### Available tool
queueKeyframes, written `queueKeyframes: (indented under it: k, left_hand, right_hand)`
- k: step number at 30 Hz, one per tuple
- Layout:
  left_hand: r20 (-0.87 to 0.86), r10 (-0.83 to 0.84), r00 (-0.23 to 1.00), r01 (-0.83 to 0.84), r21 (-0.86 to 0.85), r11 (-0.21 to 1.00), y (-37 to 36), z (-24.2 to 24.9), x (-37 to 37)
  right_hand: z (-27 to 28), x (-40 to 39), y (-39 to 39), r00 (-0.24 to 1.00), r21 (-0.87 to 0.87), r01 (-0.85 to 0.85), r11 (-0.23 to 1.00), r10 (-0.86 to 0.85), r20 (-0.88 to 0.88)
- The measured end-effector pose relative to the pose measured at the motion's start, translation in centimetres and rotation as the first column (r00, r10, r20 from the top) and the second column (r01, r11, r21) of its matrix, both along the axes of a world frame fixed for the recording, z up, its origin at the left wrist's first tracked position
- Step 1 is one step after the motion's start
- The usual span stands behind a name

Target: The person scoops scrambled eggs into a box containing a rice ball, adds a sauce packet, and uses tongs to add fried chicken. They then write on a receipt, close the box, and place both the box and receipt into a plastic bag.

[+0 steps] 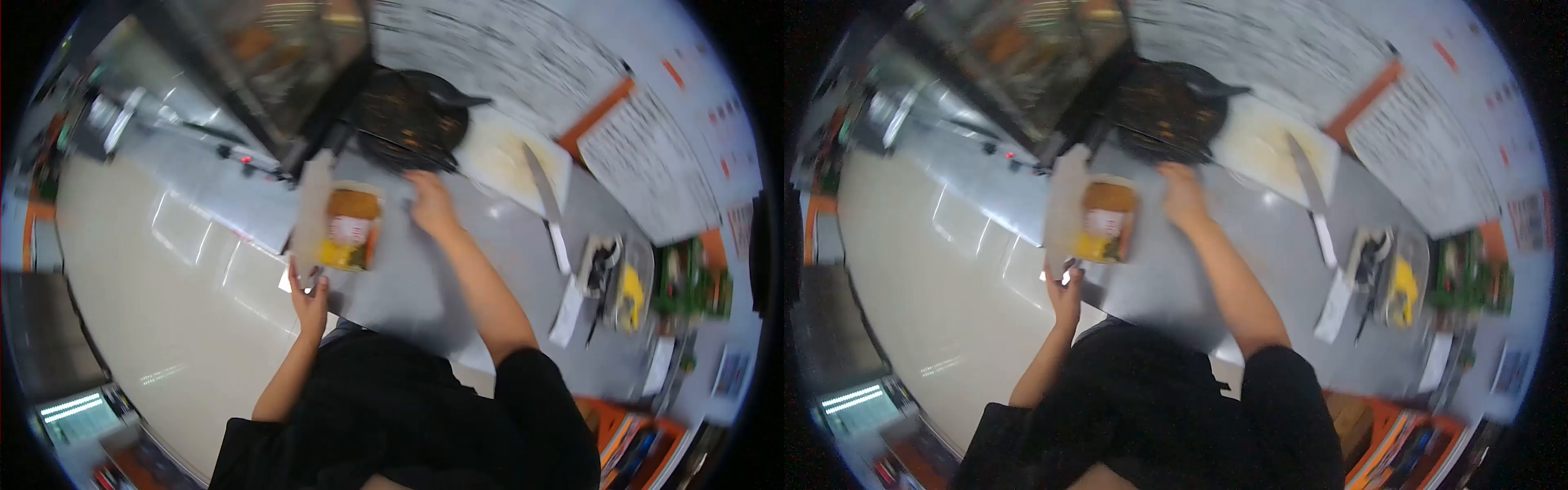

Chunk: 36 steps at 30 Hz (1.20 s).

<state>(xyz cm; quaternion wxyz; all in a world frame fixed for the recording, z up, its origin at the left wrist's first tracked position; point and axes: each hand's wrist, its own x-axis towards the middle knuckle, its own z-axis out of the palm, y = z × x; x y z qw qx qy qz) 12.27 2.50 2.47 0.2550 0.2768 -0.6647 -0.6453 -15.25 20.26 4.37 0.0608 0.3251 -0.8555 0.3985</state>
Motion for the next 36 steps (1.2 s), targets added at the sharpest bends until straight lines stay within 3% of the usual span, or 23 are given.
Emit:
queueKeyframes:
  k: [1, 2, 3, 4, 8, 12, 14, 16, 18, 19, 20, 22, 24, 25, 26, 27, 28, 29, 30, 31, 32, 34, 36]
  left_hand:
    - [0.007, -0.020, 1.000, 0.020, 0.021, 1.000, 0.3, -1.2, 0.2]
    - [0.016, -0.056, 0.998, 0.055, 0.059, 0.997, 0.7, -1.6, 0.0]
    - [-0.030, 0.016, 0.999, -0.012, 0.137, 0.991, 2.2, -0.5, -1.0]
    - [0.026, 0.029, 0.999, -0.033, 0.166, 0.986, 3.2, 0.8, -1.5]
    - [0.072, 0.090, 0.993, -0.099, 0.133, 0.986, 3.6, 1.4, -1.6]
    - [0.084, -0.131, 0.988, 0.111, 0.214, 0.971, 5.5, 2.1, -0.3]
    - [0.040, -0.270, 0.962, 0.251, 0.258, 0.933, 8.3, 1.9, 0.0]
    - [-0.011, -0.406, 0.914, 0.388, 0.322, 0.864, 11.0, 0.9, -0.1]
    - [-0.133, -0.530, 0.837, 0.538, 0.372, 0.756, 14.0, 0.6, -1.2]
    - [-0.208, -0.571, 0.794, 0.603, 0.383, 0.700, 14.9, 0.0, -1.7]
    - [-0.197, -0.552, 0.810, 0.583, 0.361, 0.728, 15.8, 0.5, -2.1]
    - [-0.187, -0.509, 0.840, 0.542, 0.313, 0.780, 17.3, 2.3, -2.3]
    - [-0.218, -0.523, 0.824, 0.564, 0.222, 0.795, 17.4, 3.1, -1.2]
    - [-0.233, -0.531, 0.815, 0.572, 0.180, 0.800, 17.4, 3.2, -0.5]
    - [-0.221, -0.511, 0.831, 0.545, 0.137, 0.827, 17.5, 3.2, 0.8]
    - [-0.197, -0.503, 0.842, 0.527, 0.100, 0.844, 17.7, 3.0, 2.3]
    - [-0.173, -0.490, 0.855, 0.506, 0.066, 0.860, 17.9, 2.9, 3.9]
    - [-0.150, -0.474, 0.868, 0.483, 0.033, 0.875, 18.3, 2.5, 5.5]
    - [-0.193, -0.422, 0.886, 0.444, 0.087, 0.892, 18.9, 1.9, 7.1]
    - [-0.187, -0.428, 0.884, 0.449, 0.087, 0.889, 19.7, 1.2, 8.6]
    - [-0.171, -0.438, 0.882, 0.456, 0.085, 0.886, 20.5, 0.6, 10.3]
    - [-0.155, -0.452, 0.879, 0.471, 0.123, 0.874, 23.1, -0.4, 12.2]
    - [-0.154, -0.532, 0.832, 0.549, 0.097, 0.830, 26.2, 0.0, 13.1]
  right_hand:
    - [-1.1, 0.1, -1.3, 0.999, -0.019, -0.052, 0.998, 0.052, -0.009]
    - [-1.4, 0.6, -2.6, 0.988, -0.096, -0.068, 0.993, 0.080, 0.132]
    - [-1.5, 0.6, -3.6, 0.899, -0.211, -0.061, 0.975, 0.146, 0.413]
    - [-4.6, 0.1, -5.2, 0.927, -0.207, -0.041, 0.977, 0.115, 0.356]
    - [-3.1, 2.9, -2.8, 0.908, -0.111, 0.010, 0.994, 0.037, 0.418]
    - [-4.0, 8.3, 5.3, 0.939, -0.102, 0.155, 0.983, -0.115, 0.323]
    - [-2.2, 11.7, 11.4, 0.813, -0.188, 0.357, 0.915, -0.205, 0.544]
    - [-2.2, 13.6, 16.9, 0.768, -0.165, 0.466, 0.869, -0.305, 0.564]
    - [-2.6, 15.8, 22.1, 0.736, -0.316, 0.584, 0.748, -0.324, 0.595]
    - [-2.2, 17.6, 25.0, 0.735, -0.326, 0.647, 0.689, -0.452, 0.504]
    - [-0.9, 20.1, 28.3, 0.679, -0.239, 0.717, 0.655, -0.580, 0.449]
    - [-2.6, 26.7, 34.3, 0.640, -0.302, 0.768, 0.565, -0.665, 0.384]
    - [-2.8, 36.3, 38.3, 0.507, 0.047, 0.828, 0.558, -0.783, 0.362]
    - [-5.8, 41.6, 40.9, 0.383, 0.315, 0.771, 0.554, -0.798, 0.466]
    - [-9.9, 47.6, 42.2, 0.269, 0.280, 0.805, 0.524, -0.742, 0.614]
    - [-15.1, 54.4, 43.4, -0.054, 0.394, 0.809, 0.435, -0.614, 0.788]
    - [-16.7, 58.7, 43.7, -0.440, 0.653, 0.596, 0.467, -0.491, 0.752]
    - [-25.8, 66.5, 45.8, -0.578, 0.445, 0.644, 0.622, 0.015, 0.816]
    - [-19.5, 66.5, 44.0, -0.675, 0.476, 0.661, 0.580, 0.181, 0.716]
    - [-11.7, 63.6, 41.6, -0.665, 0.478, 0.714, 0.512, 0.283, 0.691]
    - [-7.6, 62.4, 41.2, -0.662, 0.489, 0.713, 0.502, 0.252, 0.706]
    - [-2.6, 59.3, 43.2, -0.638, 0.513, 0.678, 0.526, 0.076, 0.766]
    - [-2.6, 57.5, 49.3, -0.515, 0.526, 0.592, 0.610, -0.215, 0.830]
